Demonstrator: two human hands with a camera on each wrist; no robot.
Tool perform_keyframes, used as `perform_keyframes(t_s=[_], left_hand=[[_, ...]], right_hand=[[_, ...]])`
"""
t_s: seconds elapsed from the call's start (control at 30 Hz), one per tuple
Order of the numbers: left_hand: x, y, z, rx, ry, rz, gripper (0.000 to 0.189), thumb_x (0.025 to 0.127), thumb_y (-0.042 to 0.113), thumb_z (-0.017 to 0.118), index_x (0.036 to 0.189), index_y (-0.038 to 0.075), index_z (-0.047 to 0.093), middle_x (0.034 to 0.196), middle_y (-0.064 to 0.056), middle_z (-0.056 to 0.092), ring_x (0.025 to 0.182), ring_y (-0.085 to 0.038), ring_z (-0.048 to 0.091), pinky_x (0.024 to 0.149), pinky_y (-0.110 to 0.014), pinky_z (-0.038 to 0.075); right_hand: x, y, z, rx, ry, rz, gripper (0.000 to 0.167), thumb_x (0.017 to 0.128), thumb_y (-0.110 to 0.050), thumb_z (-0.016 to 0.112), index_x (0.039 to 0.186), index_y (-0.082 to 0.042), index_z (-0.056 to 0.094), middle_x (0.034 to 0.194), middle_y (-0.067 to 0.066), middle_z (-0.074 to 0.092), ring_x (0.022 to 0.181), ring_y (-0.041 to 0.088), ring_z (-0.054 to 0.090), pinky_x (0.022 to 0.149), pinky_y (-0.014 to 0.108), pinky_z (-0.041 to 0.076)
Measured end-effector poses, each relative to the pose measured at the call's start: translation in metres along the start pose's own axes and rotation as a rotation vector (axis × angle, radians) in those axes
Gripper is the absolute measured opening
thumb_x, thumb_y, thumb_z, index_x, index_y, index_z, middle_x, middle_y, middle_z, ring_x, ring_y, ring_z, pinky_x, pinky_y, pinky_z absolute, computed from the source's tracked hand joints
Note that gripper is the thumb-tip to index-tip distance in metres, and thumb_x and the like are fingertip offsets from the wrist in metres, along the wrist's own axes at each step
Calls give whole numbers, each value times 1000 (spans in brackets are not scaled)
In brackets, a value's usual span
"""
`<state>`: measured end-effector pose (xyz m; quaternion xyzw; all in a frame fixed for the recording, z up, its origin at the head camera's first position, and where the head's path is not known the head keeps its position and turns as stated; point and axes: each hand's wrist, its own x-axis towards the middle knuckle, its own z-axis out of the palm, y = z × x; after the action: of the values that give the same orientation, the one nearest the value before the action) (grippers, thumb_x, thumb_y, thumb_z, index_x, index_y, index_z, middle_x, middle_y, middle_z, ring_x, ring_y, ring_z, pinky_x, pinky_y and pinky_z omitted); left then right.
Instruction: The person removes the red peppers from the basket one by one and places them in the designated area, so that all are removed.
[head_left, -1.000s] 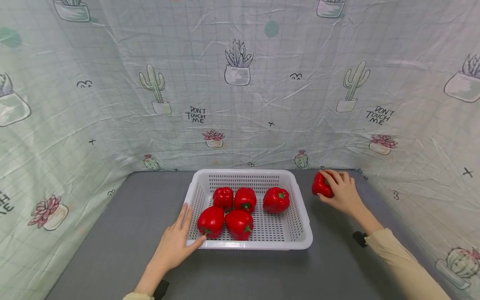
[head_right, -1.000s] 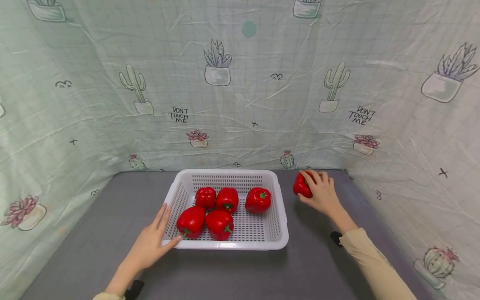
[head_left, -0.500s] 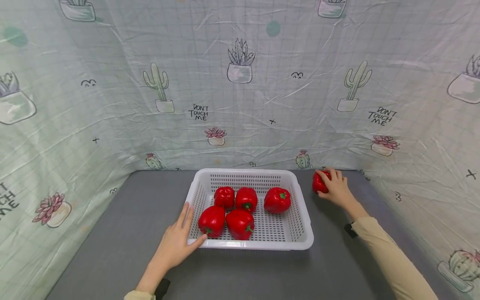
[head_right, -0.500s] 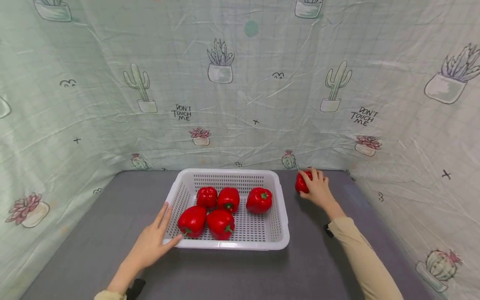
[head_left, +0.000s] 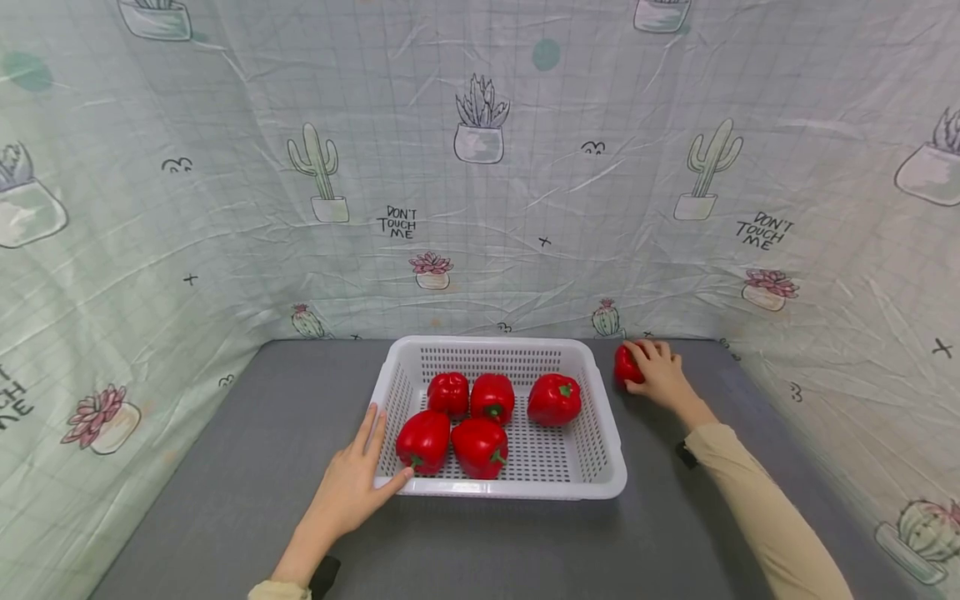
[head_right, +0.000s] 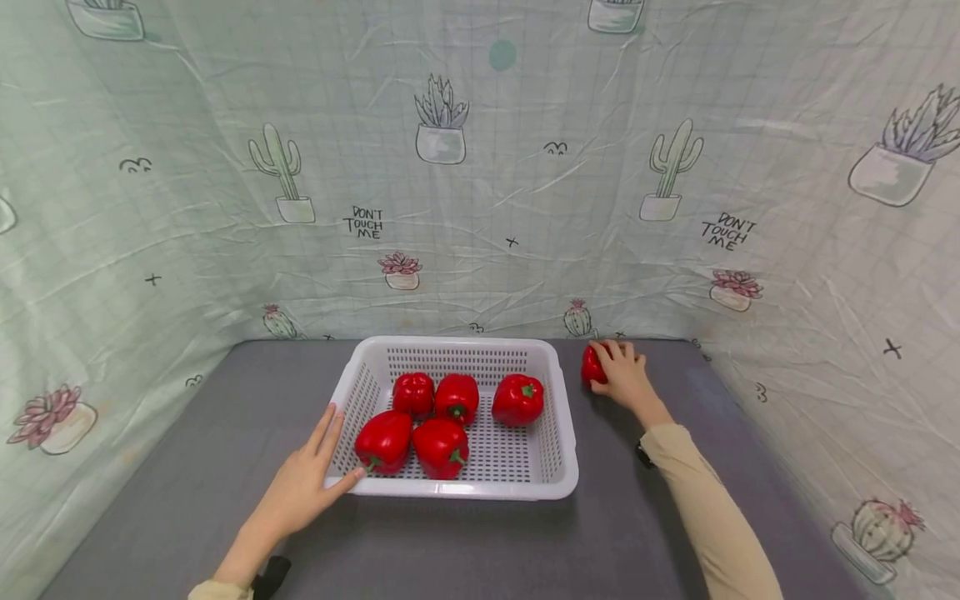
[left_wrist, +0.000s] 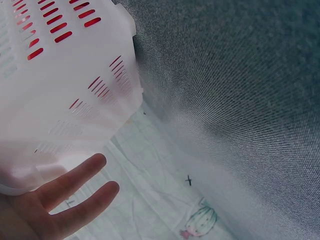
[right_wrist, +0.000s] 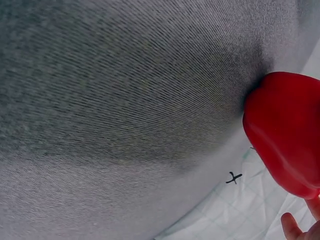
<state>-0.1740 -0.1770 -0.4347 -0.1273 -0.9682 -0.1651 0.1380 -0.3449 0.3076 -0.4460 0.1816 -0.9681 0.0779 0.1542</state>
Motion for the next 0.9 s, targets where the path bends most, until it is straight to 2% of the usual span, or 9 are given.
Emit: perform_keyframes(t_s=[0.27, 0.67, 0.9], left_hand=[[2, 1, -2, -1, -6, -1, 83, 78, 51, 57, 139, 2, 29, 147, -16, 23, 100, -38, 56, 79, -53, 46], [2, 1, -3, 2, -6, -7, 84, 78, 51, 58, 139, 2, 29, 147, -16, 23, 95, -39, 58, 78, -52, 47], [1, 2, -4, -1, -10, -14, 83, 78, 52, 57, 138, 2, 29, 147, -15, 23, 93, -40, 58, 78, -53, 46]], right_hand=[[8, -2, -1, -29, -33, -18, 67, 75, -22, 67, 133, -7, 36, 131, 21, 37, 107, 45, 32, 72, 60, 32], [13, 0, 7, -13, -45, 48, 75, 71, -23, 71, 134, -8, 32, 136, 23, 30, 117, 46, 30, 76, 63, 31], [13, -1, 8, 30, -59, 76, 75, 71, -19, 68, 135, -8, 30, 137, 25, 26, 123, 48, 26, 76, 66, 31]])
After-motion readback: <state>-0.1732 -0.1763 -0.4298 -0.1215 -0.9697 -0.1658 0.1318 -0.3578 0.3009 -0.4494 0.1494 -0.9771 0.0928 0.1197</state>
